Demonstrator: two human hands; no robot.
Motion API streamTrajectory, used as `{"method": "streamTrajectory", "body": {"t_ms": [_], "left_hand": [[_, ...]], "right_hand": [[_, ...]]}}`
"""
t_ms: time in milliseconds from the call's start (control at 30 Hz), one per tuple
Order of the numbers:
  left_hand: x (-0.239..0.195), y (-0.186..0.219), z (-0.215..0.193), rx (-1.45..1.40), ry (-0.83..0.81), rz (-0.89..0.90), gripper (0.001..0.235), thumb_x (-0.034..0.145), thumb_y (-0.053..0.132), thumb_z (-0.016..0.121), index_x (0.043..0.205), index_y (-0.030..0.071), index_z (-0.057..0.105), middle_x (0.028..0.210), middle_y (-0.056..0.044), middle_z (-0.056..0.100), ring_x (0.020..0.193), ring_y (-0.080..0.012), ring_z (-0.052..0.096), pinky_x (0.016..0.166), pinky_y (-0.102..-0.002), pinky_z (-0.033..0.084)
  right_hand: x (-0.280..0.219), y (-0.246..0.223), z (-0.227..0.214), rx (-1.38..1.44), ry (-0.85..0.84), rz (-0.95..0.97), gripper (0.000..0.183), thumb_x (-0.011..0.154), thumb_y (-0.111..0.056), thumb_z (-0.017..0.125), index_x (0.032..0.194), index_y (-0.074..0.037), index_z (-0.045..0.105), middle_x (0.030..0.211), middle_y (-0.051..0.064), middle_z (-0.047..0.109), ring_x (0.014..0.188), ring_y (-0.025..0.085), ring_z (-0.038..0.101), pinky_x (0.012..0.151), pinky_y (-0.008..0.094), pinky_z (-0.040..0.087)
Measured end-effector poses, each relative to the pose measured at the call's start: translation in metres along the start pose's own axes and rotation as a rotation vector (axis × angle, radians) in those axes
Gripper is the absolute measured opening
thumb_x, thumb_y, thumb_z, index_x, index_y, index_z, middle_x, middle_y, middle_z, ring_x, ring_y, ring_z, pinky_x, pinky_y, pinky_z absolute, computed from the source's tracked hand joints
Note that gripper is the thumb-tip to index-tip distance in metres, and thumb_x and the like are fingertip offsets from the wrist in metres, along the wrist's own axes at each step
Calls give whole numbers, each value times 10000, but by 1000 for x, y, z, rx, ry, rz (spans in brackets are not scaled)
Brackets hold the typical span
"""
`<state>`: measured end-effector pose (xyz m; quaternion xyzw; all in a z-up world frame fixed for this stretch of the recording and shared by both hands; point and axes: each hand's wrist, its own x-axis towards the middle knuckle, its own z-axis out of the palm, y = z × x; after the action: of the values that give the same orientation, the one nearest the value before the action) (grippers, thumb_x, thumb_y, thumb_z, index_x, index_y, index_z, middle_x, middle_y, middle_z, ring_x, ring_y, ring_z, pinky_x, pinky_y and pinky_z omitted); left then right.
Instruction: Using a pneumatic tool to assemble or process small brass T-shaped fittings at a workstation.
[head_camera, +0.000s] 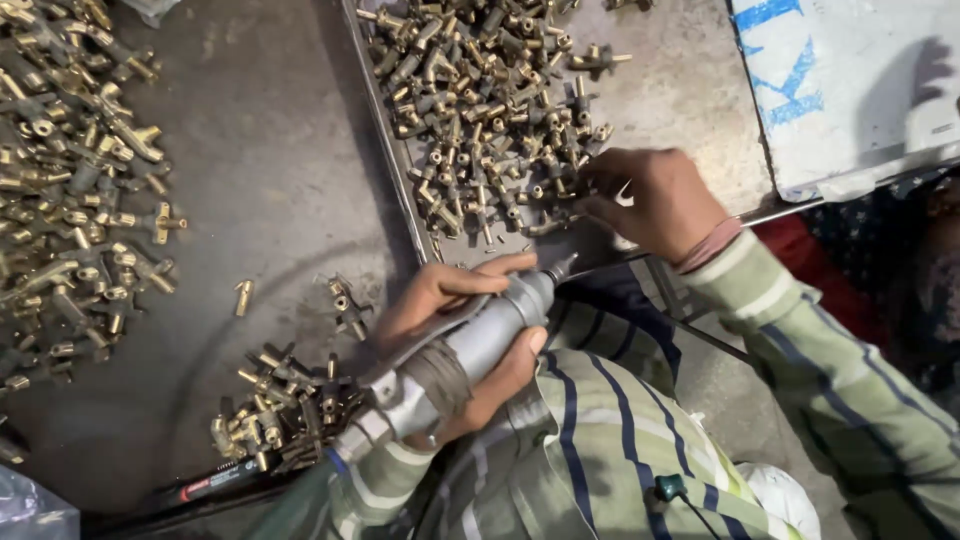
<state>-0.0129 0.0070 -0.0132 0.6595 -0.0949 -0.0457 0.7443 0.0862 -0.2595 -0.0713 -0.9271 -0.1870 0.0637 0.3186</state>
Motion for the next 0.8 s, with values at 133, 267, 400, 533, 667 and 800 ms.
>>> {"method": "streamTrajectory", "body": {"t_ms": [133,267,400,533,667,800], "left_hand": [[6,6,-3,-70,-12,-89,372,911,31,766,1168,6,498,1330,-246,707,1094,-191,719,965,-315,596],[5,6,-5,-104,2,-11,269,1018,8,712,1197,0,511,1306,-241,696,1115,-206,707,1028,-311,575],[16,5,-3,-296,53,-187,287,932,38,667,1196,18,555,1360,-209,642,956,-209,717,874,-326,608],[19,-3,-1,-86,67,-45,227,991,44,689,1194,14,592,1345,-224,666,1071,-217,708,981,-321,581],[20,-1,3,-69,102,10,266,1004,48,729,1228,16,590,1333,-241,673,1130,-210,692,1034,-329,577],[22,11,4,-104,122,-49,271,984,54,721,1227,21,608,1388,-234,681,1176,-231,707,1015,-330,590]], "right_hand": [[-7,9,11,-21,-15,39,362,821,-97,763,1169,-29,693,924,145,761,799,272,746,719,369,584],[-12,20,5,121,-14,140,442,862,-65,730,1284,-13,611,1000,143,753,897,252,741,817,365,596],[-9,12,-7,582,-38,287,486,909,-37,663,1379,-14,542,1151,117,710,1009,206,725,912,344,605],[-9,14,-7,1210,-62,382,400,952,-82,642,1333,-19,539,1193,97,625,1026,182,640,911,367,560],[4,-12,-9,1602,-66,395,319,910,-261,591,1160,-64,569,975,68,562,859,167,545,806,339,469],[14,-20,-4,1651,-74,487,349,1014,-416,493,996,-77,575,791,19,458,717,156,414,701,318,385]]}}
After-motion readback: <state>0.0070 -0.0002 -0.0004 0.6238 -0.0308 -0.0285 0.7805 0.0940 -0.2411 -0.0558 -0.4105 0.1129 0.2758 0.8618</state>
